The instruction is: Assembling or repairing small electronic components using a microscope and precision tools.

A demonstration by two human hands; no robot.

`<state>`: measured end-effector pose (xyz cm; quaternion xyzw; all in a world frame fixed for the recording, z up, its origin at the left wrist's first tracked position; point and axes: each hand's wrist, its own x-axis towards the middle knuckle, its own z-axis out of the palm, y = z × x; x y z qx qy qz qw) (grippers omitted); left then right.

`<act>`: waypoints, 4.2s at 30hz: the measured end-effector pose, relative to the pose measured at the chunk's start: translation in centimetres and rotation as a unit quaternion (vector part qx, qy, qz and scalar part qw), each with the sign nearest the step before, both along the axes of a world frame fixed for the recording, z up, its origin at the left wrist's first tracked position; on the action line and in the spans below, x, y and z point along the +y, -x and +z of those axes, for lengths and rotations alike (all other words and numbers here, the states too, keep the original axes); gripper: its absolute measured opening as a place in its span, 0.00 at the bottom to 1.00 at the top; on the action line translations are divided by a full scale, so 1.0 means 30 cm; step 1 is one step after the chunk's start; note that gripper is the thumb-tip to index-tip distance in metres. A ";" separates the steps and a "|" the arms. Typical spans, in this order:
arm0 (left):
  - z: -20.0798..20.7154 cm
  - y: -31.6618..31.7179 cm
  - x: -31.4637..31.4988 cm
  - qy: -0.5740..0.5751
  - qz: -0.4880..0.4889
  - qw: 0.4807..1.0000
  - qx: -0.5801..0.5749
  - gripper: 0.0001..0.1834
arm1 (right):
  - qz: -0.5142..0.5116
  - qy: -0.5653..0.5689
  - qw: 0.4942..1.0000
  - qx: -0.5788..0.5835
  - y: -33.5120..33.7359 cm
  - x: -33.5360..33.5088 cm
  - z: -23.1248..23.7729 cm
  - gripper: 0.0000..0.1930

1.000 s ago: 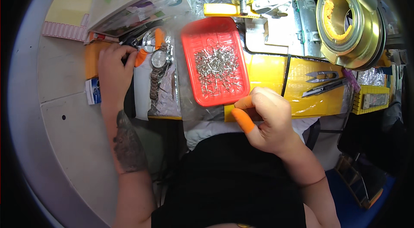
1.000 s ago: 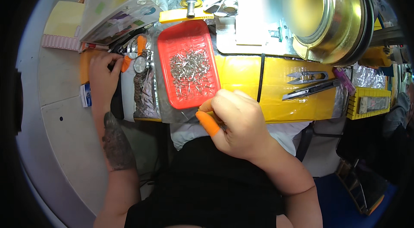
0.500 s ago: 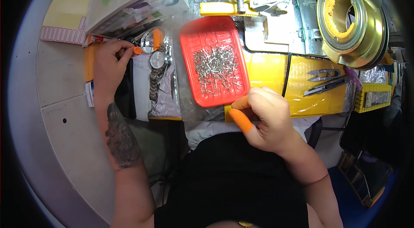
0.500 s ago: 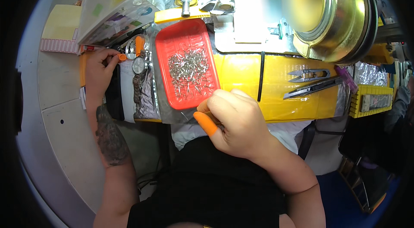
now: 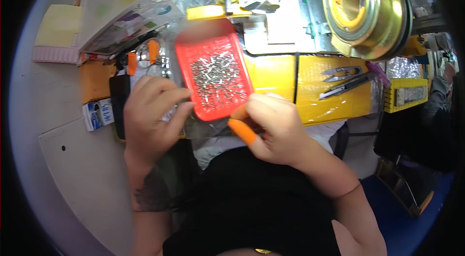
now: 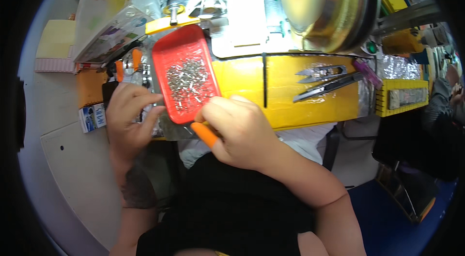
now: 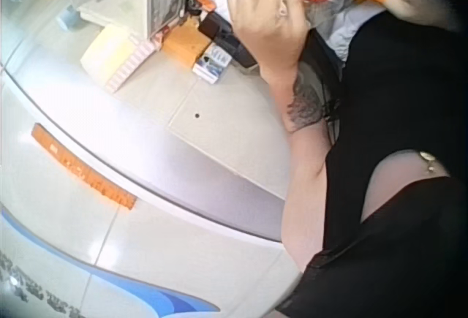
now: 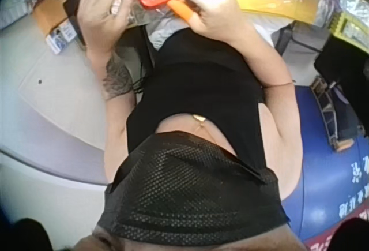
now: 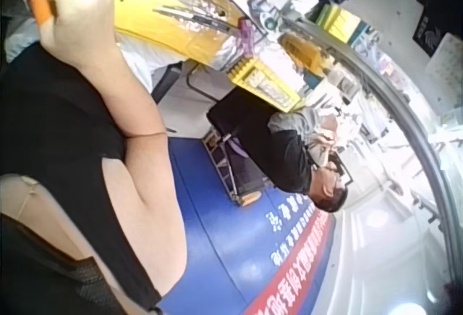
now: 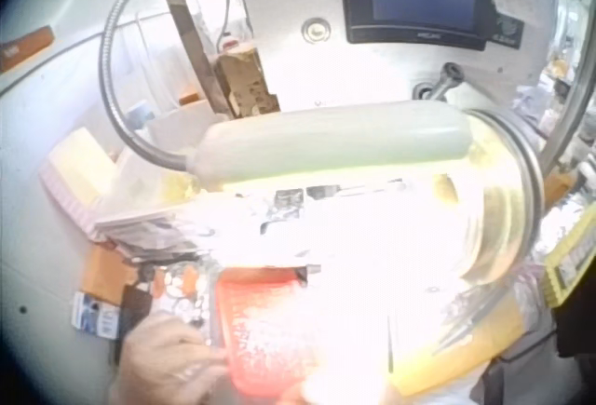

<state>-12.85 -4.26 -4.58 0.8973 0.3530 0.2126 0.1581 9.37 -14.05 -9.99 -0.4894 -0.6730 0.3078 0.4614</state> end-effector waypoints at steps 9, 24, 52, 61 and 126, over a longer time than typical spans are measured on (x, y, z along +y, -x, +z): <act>-0.064 -0.114 0.024 0.000 0.006 0.999 0.052 0.08 | -0.010 0.004 1.000 -0.014 -0.017 -0.005 0.002 0.08; -0.090 -0.093 -0.019 0.093 0.103 0.985 -0.102 0.03 | -0.066 -0.037 0.994 -0.076 0.015 0.128 0.012 0.09; -0.099 -0.138 0.001 -0.084 0.057 0.989 -0.110 0.05 | -0.110 -0.100 0.981 -0.123 0.092 0.225 -0.033 0.09; -0.134 -0.088 -0.011 0.050 0.102 0.970 -0.214 0.08 | -0.062 -0.050 0.978 0.191 0.119 0.159 0.002 0.05; -0.086 -0.385 0.072 0.037 -0.003 0.954 -0.297 0.32 | -0.250 -0.310 0.917 -0.021 -0.087 0.347 0.027 0.15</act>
